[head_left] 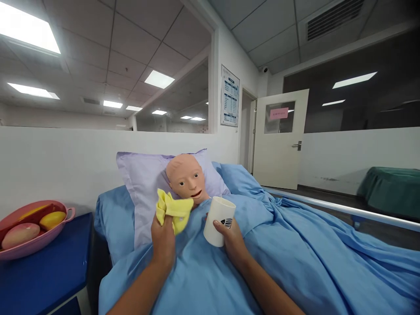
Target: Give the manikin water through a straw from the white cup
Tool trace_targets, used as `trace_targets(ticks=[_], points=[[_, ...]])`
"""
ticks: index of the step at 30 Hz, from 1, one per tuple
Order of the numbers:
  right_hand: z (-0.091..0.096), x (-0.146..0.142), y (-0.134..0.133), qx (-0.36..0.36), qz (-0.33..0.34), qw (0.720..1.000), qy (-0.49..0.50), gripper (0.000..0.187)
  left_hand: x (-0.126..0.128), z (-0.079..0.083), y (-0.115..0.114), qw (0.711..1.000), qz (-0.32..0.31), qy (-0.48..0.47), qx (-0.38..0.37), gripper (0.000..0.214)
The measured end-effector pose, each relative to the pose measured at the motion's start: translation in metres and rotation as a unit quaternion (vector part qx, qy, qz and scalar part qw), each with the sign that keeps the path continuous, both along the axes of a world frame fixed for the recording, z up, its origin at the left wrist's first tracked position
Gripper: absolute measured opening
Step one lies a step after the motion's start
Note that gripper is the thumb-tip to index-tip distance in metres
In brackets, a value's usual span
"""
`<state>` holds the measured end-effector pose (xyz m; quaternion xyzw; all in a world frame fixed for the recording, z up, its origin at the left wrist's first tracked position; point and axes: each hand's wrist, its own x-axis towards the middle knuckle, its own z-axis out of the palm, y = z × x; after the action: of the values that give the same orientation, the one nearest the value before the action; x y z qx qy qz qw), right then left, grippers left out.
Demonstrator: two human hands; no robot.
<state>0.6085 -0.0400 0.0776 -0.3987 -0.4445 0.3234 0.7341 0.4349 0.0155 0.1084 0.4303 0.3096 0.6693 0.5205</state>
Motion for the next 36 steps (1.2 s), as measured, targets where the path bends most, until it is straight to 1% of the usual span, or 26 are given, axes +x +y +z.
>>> trace_targets(ticks=[1, 2, 3, 4, 5, 6, 7, 8, 9, 10, 11, 12, 13, 14, 15, 17, 21, 23, 26, 28, 32, 36], points=[[0.001, 0.000, 0.000, 0.005, 0.001, 1.000, 0.014, 0.051, 0.002, 0.013, -0.002, 0.997, 0.042, 0.026, 0.060, 0.039], [0.001, 0.000, 0.000, 0.009, 0.004, 1.000, 0.025, 0.050, 0.005, 0.025, -0.002, 0.989, 0.059, 0.050, 0.127, 0.038], [0.002, 0.000, 0.000, 0.013, 0.007, 0.999, 0.034, 0.049, 0.009, 0.035, 0.001, 0.976, 0.054, 0.071, 0.199, 0.037], [0.002, 0.000, 0.000, 0.015, 0.009, 0.999, 0.043, 0.049, 0.014, 0.045, 0.006, 0.956, 0.040, 0.092, 0.276, 0.036], [0.002, 0.000, 0.000, 0.018, 0.008, 0.998, 0.055, 0.050, 0.020, 0.053, 0.013, 0.926, 0.029, 0.120, 0.358, 0.036], [0.002, 0.001, 0.001, 0.021, 0.009, 0.998, 0.067, 0.050, 0.028, 0.060, 0.021, 0.881, 0.030, 0.157, 0.444, 0.036], [0.002, 0.001, 0.002, 0.025, 0.012, 0.997, 0.078, 0.050, 0.035, 0.065, 0.030, 0.820, 0.044, 0.206, 0.532, 0.036], [0.002, 0.001, 0.003, 0.030, 0.016, 0.996, 0.087, 0.050, 0.044, 0.068, 0.039, 0.747, 0.069, 0.264, 0.607, 0.033], [0.001, 0.002, 0.004, 0.035, 0.020, 0.995, 0.094, 0.050, 0.051, 0.070, 0.047, 0.668, 0.098, 0.321, 0.664, 0.029], [0.000, 0.002, 0.005, 0.040, 0.022, 0.994, 0.101, 0.050, 0.059, 0.070, 0.054, 0.594, 0.128, 0.371, 0.702, 0.025], [0.000, 0.002, 0.006, 0.044, 0.022, 0.993, 0.108, 0.049, 0.065, 0.070, 0.060, 0.533, 0.154, 0.409, 0.724, 0.022], [0.000, 0.003, 0.007, 0.046, 0.021, 0.992, 0.117, 0.049, 0.070, 0.068, 0.065, 0.485, 0.177, 0.435, 0.738, 0.019], [0.000, 0.003, 0.008, 0.048, 0.018, 0.990, 0.129, 0.049, 0.074, 0.066, 0.068, 0.449, 0.196, 0.451, 0.746, 0.018], [0.000, 0.004, 0.009, 0.050, 0.018, 0.989, 0.141, 0.049, 0.077, 0.063, 0.071, 0.425, 0.210, 0.462, 0.750, 0.017], [0.000, 0.004, 0.009, 0.052, 0.018, 0.987, 0.151, 0.050, 0.078, 0.060, 0.072, 0.409, 0.219, 0.470, 0.751, 0.016], [0.000, 0.005, 0.011, 0.060, 0.021, 0.984, 0.164, 0.050, 0.078, 0.056, 0.073, 0.395, 0.229, 0.480, 0.749, 0.015], [0.000, 0.004, 0.012, 0.078, 0.019, 0.982, 0.170, 0.050, 0.075, 0.049, 0.072, 0.391, 0.234, 0.476, 0.752, 0.016], [0.000, 0.004, 0.013, 0.088, 0.023, 0.982, 0.168, 0.047, 0.073, 0.047, 0.070, 0.395, 0.234, 0.463, 0.758, 0.014], [-0.001, 0.004, 0.016, 0.107, 0.035, 0.981, 0.160, 0.039, 0.070, 0.041, 0.067, 0.410, 0.232, 0.447, 0.761, 0.014], [-0.003, 0.004, 0.020, 0.119, 0.041, 0.979, 0.158, 0.039, 0.067, 0.038, 0.066, 0.418, 0.226, 0.446, 0.758, 0.017], [-0.005, 0.004, 0.025, 0.126, 0.052, 0.977, 0.162, 0.041, 0.063, 0.033, 0.067, 0.424, 0.204, 0.456, 0.755, 0.018], [-0.001, 0.001, 0.022, 0.132, 0.051, 0.976, 0.167, 0.038, 0.058, 0.027, 0.069, 0.431, 0.197, 0.450, 0.757, 0.021]])
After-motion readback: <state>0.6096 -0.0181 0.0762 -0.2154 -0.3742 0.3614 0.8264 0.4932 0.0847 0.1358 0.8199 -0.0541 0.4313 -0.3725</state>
